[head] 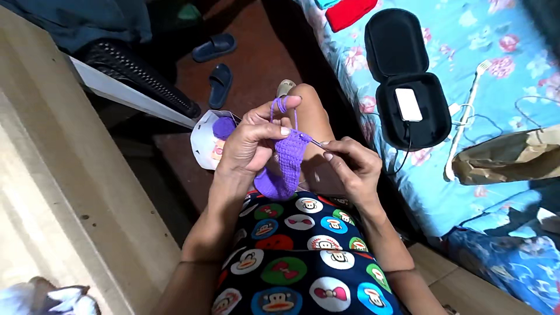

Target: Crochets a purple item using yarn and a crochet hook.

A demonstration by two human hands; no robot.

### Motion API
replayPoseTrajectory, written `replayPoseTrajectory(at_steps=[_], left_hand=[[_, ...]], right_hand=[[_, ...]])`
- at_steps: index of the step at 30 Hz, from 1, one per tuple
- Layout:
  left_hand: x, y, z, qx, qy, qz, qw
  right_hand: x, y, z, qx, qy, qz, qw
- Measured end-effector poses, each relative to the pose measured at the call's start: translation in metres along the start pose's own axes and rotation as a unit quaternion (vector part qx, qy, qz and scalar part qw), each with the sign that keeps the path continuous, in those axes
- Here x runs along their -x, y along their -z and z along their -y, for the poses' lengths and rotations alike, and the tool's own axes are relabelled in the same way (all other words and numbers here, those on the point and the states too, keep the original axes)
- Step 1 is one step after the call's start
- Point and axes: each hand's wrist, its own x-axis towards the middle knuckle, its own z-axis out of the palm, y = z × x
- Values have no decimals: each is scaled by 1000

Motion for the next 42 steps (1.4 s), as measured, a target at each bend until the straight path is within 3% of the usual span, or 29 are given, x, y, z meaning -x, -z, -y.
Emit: replayPoseTrajectory(at_steps=[4, 9, 10, 12, 14, 15, 18, 22, 26, 31, 34, 36, 38, 39, 41, 42], left_hand=[[2, -13, 12, -56, -11, -23, 998], [12, 2, 9, -185, -20, -32, 982], [13, 9, 1, -267, -23, -40, 963], [20, 21, -14, -467, 0, -28, 884], [23, 33, -22, -563, 31, 31, 825], [25, 37, -23, -555, 21, 53, 830], [20, 37, -17, -366, -110, 98, 919], [-3, 17, -3, -209, -192, 135, 949], [-7, -6, 15, -227, -159, 100, 956], [14, -39, 20, -314, -135, -31, 939], [14, -39, 34, -396, -180, -74, 897], [13, -37, 48, -444, -240, -99, 858], [12, -34, 61, -450, -302, -104, 834], [13, -34, 63, -426, -311, -104, 843], [15, -39, 55, -345, -275, -106, 891], [16, -43, 49, -307, -247, -105, 913]], right_hand=[[-9, -5, 1, -189, -129, 54, 972], [-16, 1, -4, -236, -155, 60, 957], [-15, 4, -4, -241, -167, 55, 954], [-13, 9, -4, -244, -189, 42, 950], [-13, 11, -4, -244, -194, 40, 950], [-13, 11, -3, -244, -196, 38, 949], [-14, 8, -2, -242, -202, 48, 948], [-14, 4, -2, -239, -194, 61, 949], [-12, 4, 5, -112, -150, 43, 981], [-5, 2, 2, 157, 18, -4, 987], [-5, -2, 2, 281, 97, -25, 954], [-5, -6, 2, 302, 99, -33, 947], [-6, -6, 5, 213, 23, -23, 977], [-7, -3, 9, 105, -52, -10, 993], [-9, 3, 11, -141, -184, -12, 973], [-8, 3, 10, -208, -213, -16, 954]])
